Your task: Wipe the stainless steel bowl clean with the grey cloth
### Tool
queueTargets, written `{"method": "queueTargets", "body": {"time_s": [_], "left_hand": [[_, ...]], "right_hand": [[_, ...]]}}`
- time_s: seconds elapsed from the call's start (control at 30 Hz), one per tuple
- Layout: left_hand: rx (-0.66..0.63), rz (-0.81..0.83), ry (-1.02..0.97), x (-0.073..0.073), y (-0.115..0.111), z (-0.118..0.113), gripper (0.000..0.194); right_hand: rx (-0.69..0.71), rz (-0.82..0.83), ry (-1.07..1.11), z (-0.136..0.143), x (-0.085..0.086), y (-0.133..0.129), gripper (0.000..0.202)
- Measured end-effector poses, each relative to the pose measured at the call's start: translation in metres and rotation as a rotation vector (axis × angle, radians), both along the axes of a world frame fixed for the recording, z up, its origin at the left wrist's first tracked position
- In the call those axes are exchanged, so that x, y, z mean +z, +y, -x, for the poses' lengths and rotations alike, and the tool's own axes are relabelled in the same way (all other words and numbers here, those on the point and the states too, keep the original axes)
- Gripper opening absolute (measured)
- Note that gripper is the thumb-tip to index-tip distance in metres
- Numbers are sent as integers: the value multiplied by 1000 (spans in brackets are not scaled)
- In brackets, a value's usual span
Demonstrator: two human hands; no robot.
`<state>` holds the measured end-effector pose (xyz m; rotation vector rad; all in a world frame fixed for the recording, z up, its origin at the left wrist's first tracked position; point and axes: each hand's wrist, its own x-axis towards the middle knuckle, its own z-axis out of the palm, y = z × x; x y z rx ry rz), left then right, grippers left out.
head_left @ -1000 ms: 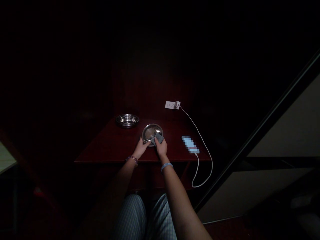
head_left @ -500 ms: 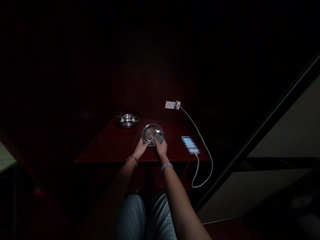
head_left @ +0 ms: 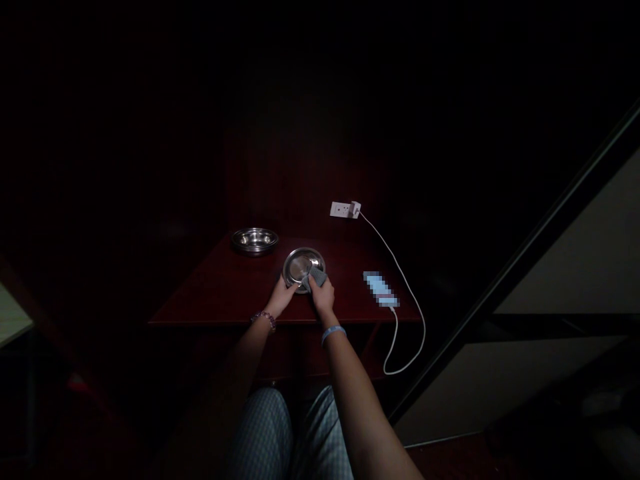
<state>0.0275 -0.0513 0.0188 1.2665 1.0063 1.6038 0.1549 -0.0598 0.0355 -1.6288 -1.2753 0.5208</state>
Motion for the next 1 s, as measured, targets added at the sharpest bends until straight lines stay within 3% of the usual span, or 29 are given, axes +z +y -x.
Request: {"method": "queueTargets", "body": {"time_s": [1.0], "left_hand": [[19,-9,40,1,0,3,53]], "right_hand": [[-3,-13,33,1,-3,0,40]]}}
